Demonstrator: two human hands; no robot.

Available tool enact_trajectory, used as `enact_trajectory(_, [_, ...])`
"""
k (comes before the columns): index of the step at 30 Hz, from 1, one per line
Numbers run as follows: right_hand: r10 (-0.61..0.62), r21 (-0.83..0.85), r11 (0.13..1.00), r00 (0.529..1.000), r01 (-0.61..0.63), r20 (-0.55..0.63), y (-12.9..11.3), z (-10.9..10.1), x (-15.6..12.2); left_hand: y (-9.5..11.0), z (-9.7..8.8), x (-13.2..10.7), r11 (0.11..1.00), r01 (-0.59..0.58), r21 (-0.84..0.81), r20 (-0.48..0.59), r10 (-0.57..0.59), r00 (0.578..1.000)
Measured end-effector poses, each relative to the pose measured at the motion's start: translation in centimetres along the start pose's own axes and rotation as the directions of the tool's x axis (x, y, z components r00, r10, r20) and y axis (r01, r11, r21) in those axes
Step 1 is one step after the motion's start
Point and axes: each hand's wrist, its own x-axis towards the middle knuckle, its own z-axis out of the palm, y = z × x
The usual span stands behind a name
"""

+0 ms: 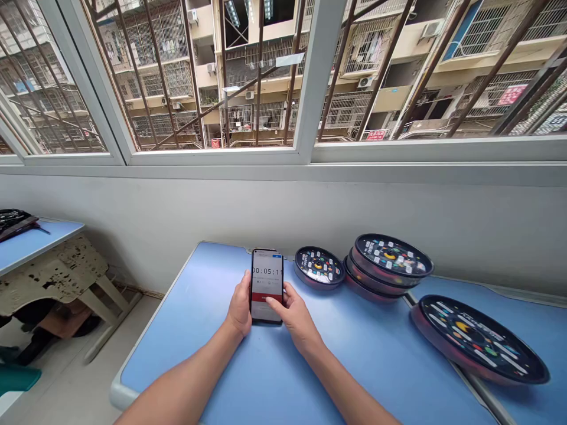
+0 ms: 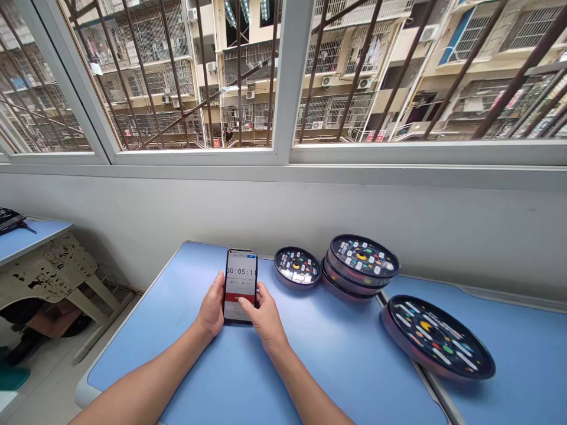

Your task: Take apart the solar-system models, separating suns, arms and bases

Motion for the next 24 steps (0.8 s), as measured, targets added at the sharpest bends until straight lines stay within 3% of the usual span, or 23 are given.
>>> enact_trajectory(24, [-0.06, -0.035, 0.998, 0.997, 0.058, -0.058, 0.86, 0.03, 0.61, -0.11, -0.15, 0.06, 1.0, 0.021, -0.005, 0.027, -0.021, 0.999])
